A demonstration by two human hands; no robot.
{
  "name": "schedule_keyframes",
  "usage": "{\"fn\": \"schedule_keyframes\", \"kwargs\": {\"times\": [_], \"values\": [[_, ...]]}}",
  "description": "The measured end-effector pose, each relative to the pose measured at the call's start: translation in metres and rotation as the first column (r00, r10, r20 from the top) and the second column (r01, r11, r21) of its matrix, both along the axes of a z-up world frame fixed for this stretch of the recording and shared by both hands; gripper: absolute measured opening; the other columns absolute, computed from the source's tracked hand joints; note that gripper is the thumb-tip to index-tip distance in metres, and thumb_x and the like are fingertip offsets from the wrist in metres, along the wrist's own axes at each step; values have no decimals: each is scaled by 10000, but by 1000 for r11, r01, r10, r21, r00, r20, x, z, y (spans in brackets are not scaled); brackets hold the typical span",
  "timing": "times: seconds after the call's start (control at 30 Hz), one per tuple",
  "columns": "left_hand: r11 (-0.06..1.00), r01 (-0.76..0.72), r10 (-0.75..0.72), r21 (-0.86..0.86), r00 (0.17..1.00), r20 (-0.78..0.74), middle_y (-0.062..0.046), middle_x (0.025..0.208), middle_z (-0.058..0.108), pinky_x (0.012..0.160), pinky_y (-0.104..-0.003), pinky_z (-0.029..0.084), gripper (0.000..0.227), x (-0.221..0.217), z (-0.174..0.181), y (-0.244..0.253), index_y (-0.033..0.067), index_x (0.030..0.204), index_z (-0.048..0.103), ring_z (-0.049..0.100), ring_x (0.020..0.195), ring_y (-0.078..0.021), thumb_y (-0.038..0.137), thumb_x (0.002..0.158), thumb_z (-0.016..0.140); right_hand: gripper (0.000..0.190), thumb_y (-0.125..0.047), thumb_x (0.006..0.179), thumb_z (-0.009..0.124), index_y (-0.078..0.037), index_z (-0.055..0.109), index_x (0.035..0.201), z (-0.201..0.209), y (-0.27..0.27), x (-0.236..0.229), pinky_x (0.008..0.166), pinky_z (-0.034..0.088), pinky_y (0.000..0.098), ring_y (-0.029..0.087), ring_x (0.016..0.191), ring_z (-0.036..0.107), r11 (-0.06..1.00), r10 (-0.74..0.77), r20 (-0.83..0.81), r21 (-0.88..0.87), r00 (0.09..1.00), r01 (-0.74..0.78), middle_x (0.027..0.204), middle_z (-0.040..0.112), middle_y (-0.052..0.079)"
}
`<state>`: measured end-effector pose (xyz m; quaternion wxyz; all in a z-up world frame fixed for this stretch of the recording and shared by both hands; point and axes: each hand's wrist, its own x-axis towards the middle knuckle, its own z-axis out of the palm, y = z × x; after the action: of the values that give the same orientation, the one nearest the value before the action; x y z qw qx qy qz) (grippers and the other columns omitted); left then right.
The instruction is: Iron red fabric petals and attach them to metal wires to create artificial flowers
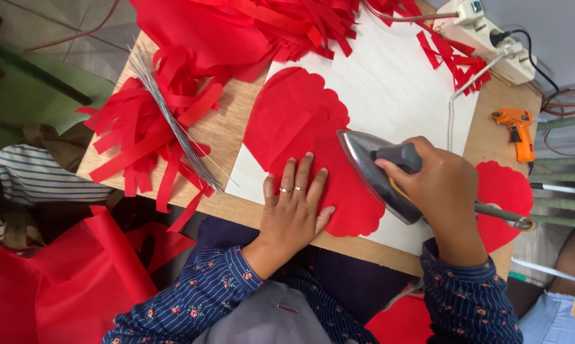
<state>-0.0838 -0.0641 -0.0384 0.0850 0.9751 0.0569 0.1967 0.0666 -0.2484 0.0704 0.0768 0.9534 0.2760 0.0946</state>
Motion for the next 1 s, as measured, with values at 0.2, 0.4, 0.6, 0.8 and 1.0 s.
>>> {"fn": "schedule_keyframes", "kwargs": {"times": [0.2, 0.4, 0.6, 0.8, 1.0], "values": [[1000, -6, 5, 30, 1000, 23, -118, 1590, 478, 1080, -510, 314, 631, 0, -1, 1, 257, 1479, 555, 490, 1414, -314, 651, 1003, 430, 459, -655, 902, 808, -224, 753, 1048, 3, -20, 13, 489, 438, 444, 342, 658, 655, 995, -99, -3, 19, 995, 99, 647, 640, 100], [1000, 19, -19, -1, 999, 38, -146, 1615, 427, 1084, -534, 296, 707, -1, 0, 2, 333, 1483, 553, 454, 1436, -343, 779, 969, 362, 426, -633, 872, 825, -274, 770, 1095, 30, -36, -4, 597, 479, 429, 313, 738, 686, 985, -162, -58, 58, 985, 165, 757, 707, 72], [994, 86, -89, -65, 995, -47, -214, 1595, 371, 1044, -632, 133, 684, 0, -11, -1, 295, 1503, 459, 290, 1461, -423, 705, 969, 337, 418, -547, 780, 844, -256, 736, 1060, 25, -6, -29, 665, 572, 367, 301, 762, 770, 995, -79, -215, 44, 974, 90, 729, 756, 81], [992, 87, -91, -88, 995, -48, -220, 1601, 360, 1047, -632, 136, 674, 1, -11, -2, 280, 1507, 460, 288, 1462, -429, 681, 976, 351, 414, -543, 829, 844, -240, 724, 1084, 12, -21, -19, 650, 560, 340, 289, 761, 757, 990, -101, -186, 76, 977, 117, 722, 734, 76], [1000, -5, 5, -13, 1000, 10, -124, 1599, 462, 1096, -533, 280, 684, -1, 3, 0, 331, 1501, 533, 470, 1420, -330, 740, 963, 424, 450, -657, 887, 800, -230, 737, 1017, 1, -46, -8, 492, 411, 416, 296, 629, 639, 992, -122, -37, -6, 992, 122, 620, 618, 80]]}}
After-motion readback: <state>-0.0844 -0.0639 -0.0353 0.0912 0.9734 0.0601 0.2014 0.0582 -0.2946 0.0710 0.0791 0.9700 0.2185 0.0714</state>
